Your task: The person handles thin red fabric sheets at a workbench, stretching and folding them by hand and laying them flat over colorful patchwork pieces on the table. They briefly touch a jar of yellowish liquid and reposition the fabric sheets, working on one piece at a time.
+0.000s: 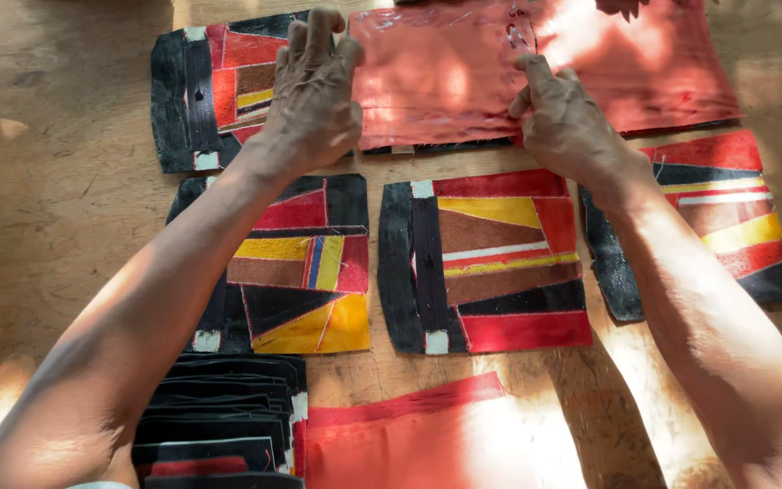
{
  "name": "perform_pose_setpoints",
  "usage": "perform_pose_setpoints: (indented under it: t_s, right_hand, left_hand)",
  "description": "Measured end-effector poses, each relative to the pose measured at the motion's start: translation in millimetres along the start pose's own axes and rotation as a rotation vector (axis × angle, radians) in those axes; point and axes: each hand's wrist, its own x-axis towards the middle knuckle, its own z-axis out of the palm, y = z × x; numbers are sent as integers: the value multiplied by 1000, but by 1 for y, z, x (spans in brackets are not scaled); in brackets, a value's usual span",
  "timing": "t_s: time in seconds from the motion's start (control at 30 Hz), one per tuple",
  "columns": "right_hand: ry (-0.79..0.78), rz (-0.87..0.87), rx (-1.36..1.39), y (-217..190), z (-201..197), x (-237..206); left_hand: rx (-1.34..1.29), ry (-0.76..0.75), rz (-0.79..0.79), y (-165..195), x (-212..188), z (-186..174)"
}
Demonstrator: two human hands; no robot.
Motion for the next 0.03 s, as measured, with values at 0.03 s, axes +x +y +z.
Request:
perform_pose_setpoints:
  t_s: [0.03]
  right_hand:
    - [-14,37,27,3,0,-2]
  left_hand:
    - [24,56,6,6,-6,-3]
